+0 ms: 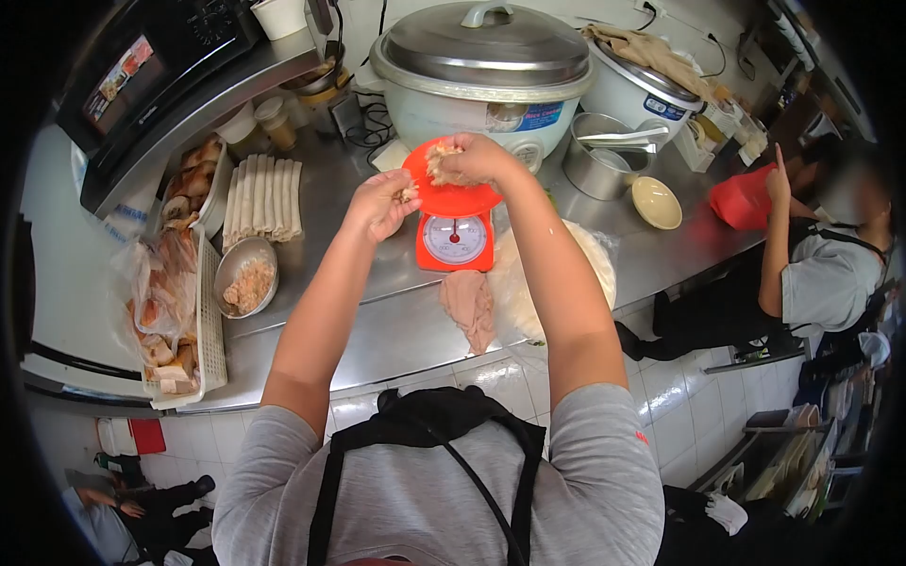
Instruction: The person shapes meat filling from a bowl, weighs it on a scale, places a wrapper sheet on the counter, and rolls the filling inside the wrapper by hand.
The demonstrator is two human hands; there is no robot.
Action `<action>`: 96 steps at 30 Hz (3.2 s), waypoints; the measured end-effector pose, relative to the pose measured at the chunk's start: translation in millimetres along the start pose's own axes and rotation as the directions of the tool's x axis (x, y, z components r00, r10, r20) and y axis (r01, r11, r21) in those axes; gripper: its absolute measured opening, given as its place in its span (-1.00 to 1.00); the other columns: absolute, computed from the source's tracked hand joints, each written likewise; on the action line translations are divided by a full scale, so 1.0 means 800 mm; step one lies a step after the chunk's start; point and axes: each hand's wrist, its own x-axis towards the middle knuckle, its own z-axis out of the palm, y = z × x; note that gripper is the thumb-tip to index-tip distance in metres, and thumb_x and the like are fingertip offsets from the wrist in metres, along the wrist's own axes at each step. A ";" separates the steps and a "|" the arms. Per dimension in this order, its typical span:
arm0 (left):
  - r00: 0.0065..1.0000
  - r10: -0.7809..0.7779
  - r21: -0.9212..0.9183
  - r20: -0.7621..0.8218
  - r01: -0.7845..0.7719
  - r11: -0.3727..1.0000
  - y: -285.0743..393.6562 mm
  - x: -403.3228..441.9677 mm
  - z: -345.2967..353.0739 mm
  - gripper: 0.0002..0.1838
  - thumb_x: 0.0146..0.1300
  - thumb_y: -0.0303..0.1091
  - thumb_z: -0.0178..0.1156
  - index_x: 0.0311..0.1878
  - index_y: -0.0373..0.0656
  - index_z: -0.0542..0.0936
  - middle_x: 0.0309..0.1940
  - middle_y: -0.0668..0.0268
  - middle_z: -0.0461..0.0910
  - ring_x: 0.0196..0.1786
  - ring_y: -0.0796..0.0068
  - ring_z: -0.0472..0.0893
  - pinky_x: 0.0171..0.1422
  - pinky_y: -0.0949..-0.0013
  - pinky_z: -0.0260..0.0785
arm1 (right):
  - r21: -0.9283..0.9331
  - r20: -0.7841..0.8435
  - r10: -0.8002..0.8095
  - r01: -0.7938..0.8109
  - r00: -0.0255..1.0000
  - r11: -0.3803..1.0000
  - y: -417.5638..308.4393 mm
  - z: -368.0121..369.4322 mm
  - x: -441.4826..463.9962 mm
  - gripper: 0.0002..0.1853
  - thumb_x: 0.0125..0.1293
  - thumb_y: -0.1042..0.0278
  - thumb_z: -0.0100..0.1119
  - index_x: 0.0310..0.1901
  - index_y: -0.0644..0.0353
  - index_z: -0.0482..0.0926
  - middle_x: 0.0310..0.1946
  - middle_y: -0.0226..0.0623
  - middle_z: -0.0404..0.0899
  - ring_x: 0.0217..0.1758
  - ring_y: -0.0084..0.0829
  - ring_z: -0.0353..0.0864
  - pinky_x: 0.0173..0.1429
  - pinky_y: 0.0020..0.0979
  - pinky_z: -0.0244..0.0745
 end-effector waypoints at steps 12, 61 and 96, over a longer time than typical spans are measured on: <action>0.984 0.100 -0.025 -0.149 -0.105 0.994 0.013 -0.045 -0.093 -0.84 0.25 -0.36 0.10 -0.16 -0.21 0.45 -0.41 0.31 0.54 -0.40 0.50 0.56 -0.25 0.40 0.51 | -0.512 -0.100 -0.105 0.039 0.989 0.858 0.035 0.010 0.035 -0.63 0.02 0.51 0.11 -0.05 0.20 0.50 -0.27 -0.16 0.59 -0.27 -0.44 0.59 -0.25 -0.46 0.45; 0.974 0.005 0.054 0.226 -0.017 0.998 0.011 -0.009 0.039 -0.85 0.22 -0.47 0.06 -0.15 -0.27 0.46 -0.33 0.26 0.55 -0.26 0.49 0.56 -0.06 0.35 0.46 | -0.580 -0.181 -0.492 0.312 0.852 0.753 -0.008 0.031 -0.055 -0.78 0.10 0.40 0.13 -0.22 0.29 0.58 -0.41 -0.13 0.61 -0.39 -0.31 0.60 -0.27 -0.39 0.47; 0.800 0.428 0.896 -0.420 0.442 0.053 0.061 -0.142 -0.336 -0.50 0.10 -0.03 0.13 0.02 -0.17 0.49 -0.17 0.06 0.57 -0.05 0.15 0.55 0.06 0.21 0.32 | -0.655 -0.332 -0.234 -0.045 0.914 0.755 0.027 0.018 0.015 -0.78 0.12 0.30 0.04 -0.20 0.06 0.60 -0.26 -0.22 0.61 -0.17 -0.26 0.58 -0.06 -0.30 0.45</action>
